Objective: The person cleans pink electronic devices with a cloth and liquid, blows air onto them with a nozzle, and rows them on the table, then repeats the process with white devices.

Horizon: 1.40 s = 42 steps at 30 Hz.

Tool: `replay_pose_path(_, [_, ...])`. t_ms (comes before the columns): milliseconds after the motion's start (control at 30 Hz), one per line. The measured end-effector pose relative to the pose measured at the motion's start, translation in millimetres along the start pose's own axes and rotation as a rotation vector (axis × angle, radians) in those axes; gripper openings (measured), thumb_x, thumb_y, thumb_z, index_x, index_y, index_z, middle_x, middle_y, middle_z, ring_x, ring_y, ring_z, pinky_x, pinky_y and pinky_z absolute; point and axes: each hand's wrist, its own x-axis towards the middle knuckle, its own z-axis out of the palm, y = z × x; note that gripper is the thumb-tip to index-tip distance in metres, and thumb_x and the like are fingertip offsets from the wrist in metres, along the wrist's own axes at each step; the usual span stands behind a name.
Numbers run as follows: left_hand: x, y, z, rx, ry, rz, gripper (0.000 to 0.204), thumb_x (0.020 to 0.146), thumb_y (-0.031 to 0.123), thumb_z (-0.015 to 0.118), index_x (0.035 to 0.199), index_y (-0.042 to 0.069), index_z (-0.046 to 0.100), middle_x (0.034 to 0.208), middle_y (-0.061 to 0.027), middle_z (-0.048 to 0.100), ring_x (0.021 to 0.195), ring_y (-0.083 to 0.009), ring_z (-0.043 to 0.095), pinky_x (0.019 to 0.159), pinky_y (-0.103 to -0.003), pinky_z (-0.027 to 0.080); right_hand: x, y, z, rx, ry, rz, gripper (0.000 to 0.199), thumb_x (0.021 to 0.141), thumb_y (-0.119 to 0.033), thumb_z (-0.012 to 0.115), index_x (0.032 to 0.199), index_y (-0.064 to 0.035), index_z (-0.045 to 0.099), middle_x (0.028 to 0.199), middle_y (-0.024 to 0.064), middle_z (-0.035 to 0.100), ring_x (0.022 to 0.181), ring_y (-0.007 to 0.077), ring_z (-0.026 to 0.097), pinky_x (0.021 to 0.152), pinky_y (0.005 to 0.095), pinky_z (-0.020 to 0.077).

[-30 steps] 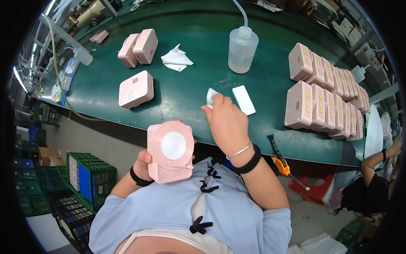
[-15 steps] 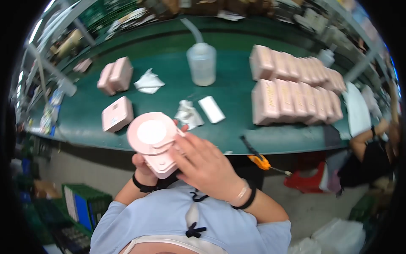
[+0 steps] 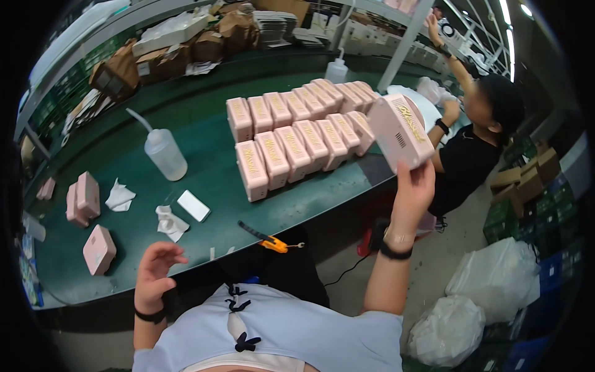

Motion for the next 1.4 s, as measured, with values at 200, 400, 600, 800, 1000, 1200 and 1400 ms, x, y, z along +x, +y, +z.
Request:
replay_pose_path(200, [-62.8, -10.5, -56.0, 0.199, 0.434, 0.096, 0.056, 0.083, 0.017, 0.072, 0.132, 0.002, 0.051, 0.125, -0.0101, 0.058, 0.112, -0.0199, 0.058, 0.098, -0.034, 0.045, 101.0, 190.8, -80.0, -0.170, 0.092, 0.189, 0.042, 0.090, 0.000, 0.066, 0.129, 0.0055, 0.052, 0.125, 0.0129, 0.062, 0.112, 0.0187, 0.060, 0.097, 0.0306, 0.0461])
replay_pose_path(400, [-147.3, -2.8, -113.5, 1.018, 1.055, 0.074, 0.064, 0.082, 0.009, 0.073, 0.140, 0.005, 0.046, 0.137, -0.0081, 0.052, 0.129, -0.0232, 0.047, 0.108, -0.040, 0.035, 116.8, 286.1, -39.6, -0.116, -0.154, 0.306, 0.037, 0.091, -0.008, 0.066, 0.125, 0.0041, 0.056, 0.116, 0.0110, 0.066, 0.103, 0.0176, 0.062, 0.090, 0.0299, 0.0491])
replay_pose_path(600, [-166.7, 6.0, -192.8, 1.078, 1.130, -0.033, 0.101, 0.066, 0.019, 0.086, 0.151, 0.009, 0.032, 0.152, -0.0102, 0.037, 0.142, -0.0281, 0.034, 0.112, -0.048, 0.032, 151.7, 292.5, -80.3, -0.226, -0.426, 0.500, 0.028, 0.093, -0.019, 0.066, 0.116, -0.0033, 0.061, 0.107, 0.0033, 0.064, 0.095, 0.0142, 0.056, 0.084, 0.0295, 0.0449])
replay_pose_path(800, [-177.8, 36.6, -208.0, 0.988, 0.964, -0.192, 0.127, 0.054, 0.018, 0.091, 0.157, 0.011, 0.016, 0.160, -0.0140, 0.025, 0.149, -0.0305, 0.022, 0.117, -0.050, 0.023, 32.6, 251.1, -58.3, -0.505, -0.210, 0.002, 0.030, 0.095, -0.013, 0.061, 0.122, 0.0005, 0.056, 0.115, 0.0092, 0.060, 0.102, 0.0215, 0.056, 0.096, 0.0356, 0.0443])
replay_pose_path(1000, [-140.5, 42.6, -250.5, 0.921, 0.708, -0.118, 0.134, 0.049, 0.013, 0.092, 0.157, 0.011, 0.012, 0.157, -0.0149, 0.029, 0.146, -0.0315, 0.027, 0.118, -0.046, 0.025, -179.7, 75.2, 3.7, -0.181, -0.938, 0.678, 0.026, 0.085, 0.006, 0.064, 0.110, -0.0004, 0.060, 0.096, 0.0047, 0.062, 0.082, 0.0088, 0.058, 0.075, 0.0238, 0.0491])
replay_pose_path(1200, [-119.4, 40.6, -248.8, 0.742, 0.659, 0.003, 0.134, 0.047, 0.009, 0.094, 0.156, 0.011, 0.016, 0.144, -0.0119, 0.041, 0.134, -0.0272, 0.041, 0.115, -0.040, 0.030, -255.0, 63.8, 69.4, 0.069, -0.866, 0.790, 0.034, 0.090, -0.003, 0.065, 0.123, 0.0007, 0.056, 0.091, 0.0056, 0.064, 0.081, 0.0107, 0.061, 0.071, 0.0234, 0.0500])
replay_pose_path(1400, [-159.5, 31.8, -172.9, 0.765, 0.779, 0.212, 0.130, 0.049, 0.010, 0.094, 0.154, 0.010, 0.018, 0.137, -0.0117, 0.046, 0.130, -0.0250, 0.046, 0.112, -0.039, 0.034, -274.8, 71.7, 69.0, 0.014, -0.537, 0.410, 0.040, 0.096, -0.013, 0.061, 0.130, 0.0032, 0.048, 0.104, 0.0105, 0.062, 0.080, 0.0138, 0.061, 0.076, 0.0286, 0.0503])
